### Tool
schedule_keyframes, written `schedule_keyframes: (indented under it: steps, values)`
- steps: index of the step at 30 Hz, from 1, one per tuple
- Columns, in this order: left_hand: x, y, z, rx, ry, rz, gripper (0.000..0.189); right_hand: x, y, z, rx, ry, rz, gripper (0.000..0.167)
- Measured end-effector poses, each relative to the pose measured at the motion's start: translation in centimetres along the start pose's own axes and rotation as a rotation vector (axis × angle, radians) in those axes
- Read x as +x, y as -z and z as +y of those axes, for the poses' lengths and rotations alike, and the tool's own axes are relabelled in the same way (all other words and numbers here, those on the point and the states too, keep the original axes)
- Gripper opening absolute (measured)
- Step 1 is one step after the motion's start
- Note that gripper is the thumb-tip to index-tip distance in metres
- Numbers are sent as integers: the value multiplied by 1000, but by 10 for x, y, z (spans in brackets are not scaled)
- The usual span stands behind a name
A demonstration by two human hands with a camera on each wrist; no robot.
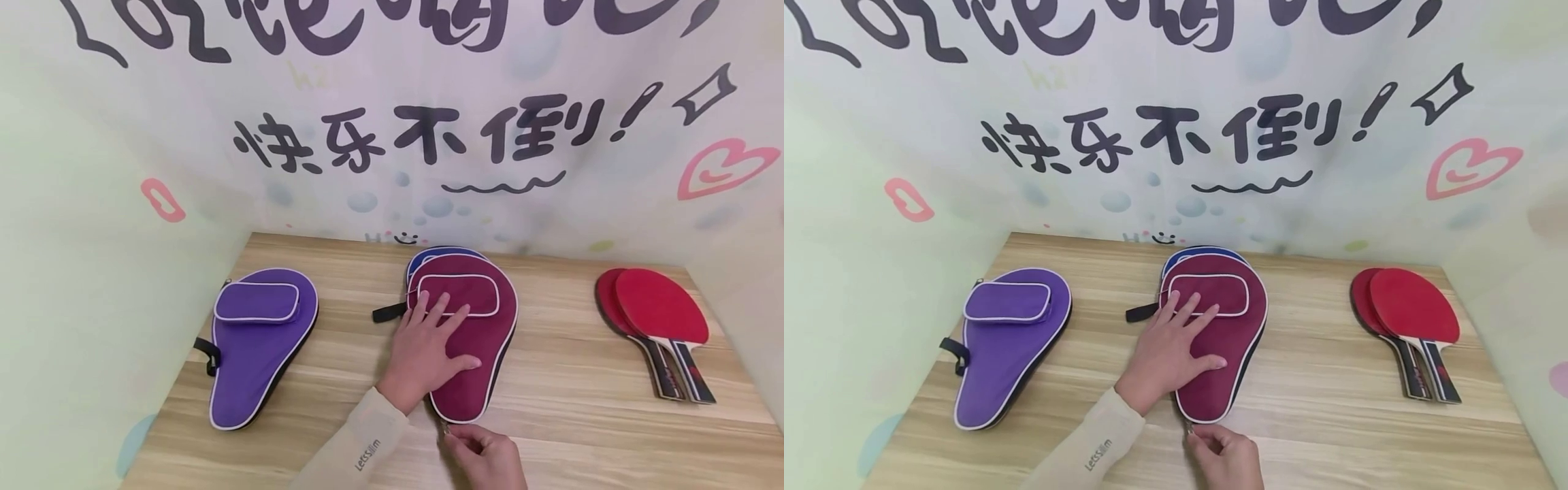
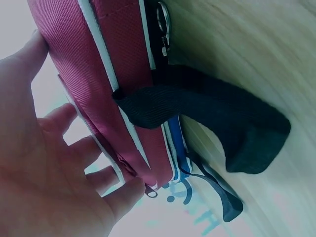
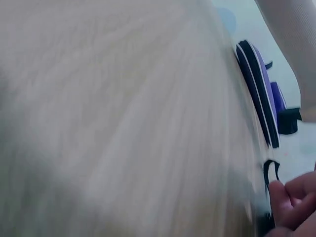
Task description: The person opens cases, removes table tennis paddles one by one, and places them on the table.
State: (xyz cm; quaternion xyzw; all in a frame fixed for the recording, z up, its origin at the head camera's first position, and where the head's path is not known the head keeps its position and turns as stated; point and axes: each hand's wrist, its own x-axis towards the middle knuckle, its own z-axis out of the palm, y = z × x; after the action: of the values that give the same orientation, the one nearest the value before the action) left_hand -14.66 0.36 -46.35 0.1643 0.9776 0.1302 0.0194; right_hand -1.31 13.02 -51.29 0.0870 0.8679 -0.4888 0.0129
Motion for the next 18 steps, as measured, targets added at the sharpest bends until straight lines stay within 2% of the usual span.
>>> schedule_keyframes:
  steps: [4,6,11,16,18]
  values:
    - [0,1,1,36,3,3,84,-3,-14,-5,5,36,67,6]
    - [1,3,2,56,2,1,84,-4,-21,-9,20,16,97,7]
    - [2,6,5,80,-7,-3,82,-4,-28,-13,53,-50,96,8]
    - [2,7,6,89,-5,-14,82,-2,-23,-7,-12,75,62,11]
    - [2,7,6,83,-3,-23,82,1,-17,-5,-46,118,18,11]
